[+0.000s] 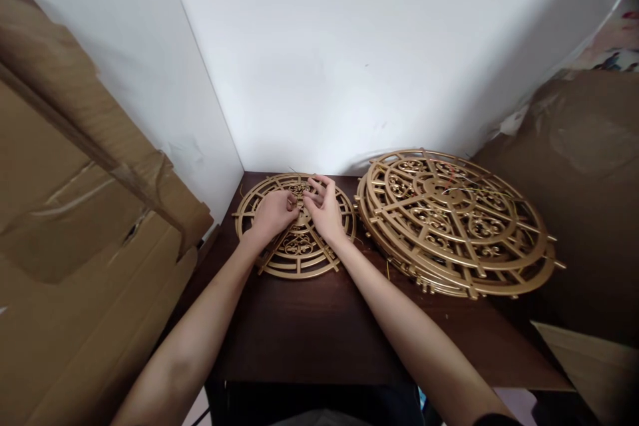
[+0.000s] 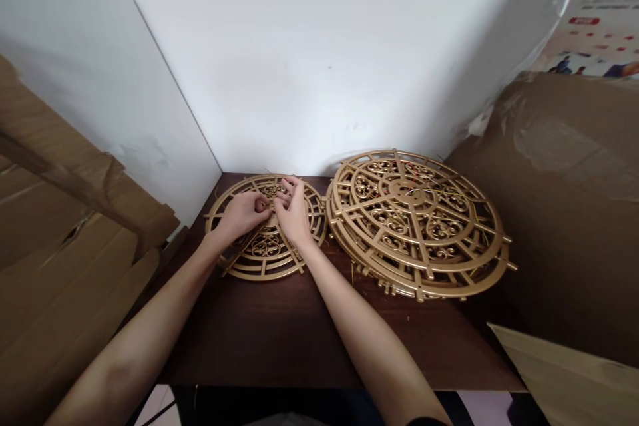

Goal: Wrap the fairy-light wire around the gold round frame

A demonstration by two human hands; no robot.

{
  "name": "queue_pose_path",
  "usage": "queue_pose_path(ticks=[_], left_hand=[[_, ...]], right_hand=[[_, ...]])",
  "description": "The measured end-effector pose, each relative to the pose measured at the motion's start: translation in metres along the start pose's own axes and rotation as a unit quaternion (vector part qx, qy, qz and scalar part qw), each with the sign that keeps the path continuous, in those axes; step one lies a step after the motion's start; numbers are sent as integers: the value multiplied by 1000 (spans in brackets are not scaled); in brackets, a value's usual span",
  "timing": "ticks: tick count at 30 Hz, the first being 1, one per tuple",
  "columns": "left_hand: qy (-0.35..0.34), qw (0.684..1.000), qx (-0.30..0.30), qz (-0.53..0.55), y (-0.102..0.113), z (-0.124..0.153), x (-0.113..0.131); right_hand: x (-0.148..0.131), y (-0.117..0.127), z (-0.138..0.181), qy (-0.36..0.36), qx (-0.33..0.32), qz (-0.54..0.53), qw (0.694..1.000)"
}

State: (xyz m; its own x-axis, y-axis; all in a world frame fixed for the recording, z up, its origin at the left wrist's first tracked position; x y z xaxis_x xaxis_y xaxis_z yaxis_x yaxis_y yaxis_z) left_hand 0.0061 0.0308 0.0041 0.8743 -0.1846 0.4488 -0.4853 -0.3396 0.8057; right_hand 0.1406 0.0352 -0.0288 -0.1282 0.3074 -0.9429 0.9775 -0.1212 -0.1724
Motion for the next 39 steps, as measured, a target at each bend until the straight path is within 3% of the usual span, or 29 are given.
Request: queue_pose_path(ticks=[15,22,27,39], left_hand=[[-3,1000,2,2,0,3,4],[-21,1000,-5,-14,0,4,3],[12,999,-1,-47,-1,6,5],[51,993,-42,102,3,-3,-6]], right_hand=[[-3,2,-2,100,12,218,971],[-1,2,-3,91,3,209,974],[-3,2,-2,101,7,206,973],[-10,-1,1,134,-3,268,954]])
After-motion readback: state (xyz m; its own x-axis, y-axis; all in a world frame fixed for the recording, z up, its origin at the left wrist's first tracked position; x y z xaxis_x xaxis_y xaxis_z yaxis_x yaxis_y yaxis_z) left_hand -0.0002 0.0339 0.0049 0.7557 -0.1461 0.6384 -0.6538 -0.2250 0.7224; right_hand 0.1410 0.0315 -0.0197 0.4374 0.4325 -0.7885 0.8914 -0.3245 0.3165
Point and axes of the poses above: each hand's wrist, its own z-axis away from the middle knuckle, its own y-axis out of the back of the hand, x = y × z, the point moved 2 cm from there along -z, towards the middle knuckle, and after that the axes turned 13 degrees about x, right-handed, at the moved point
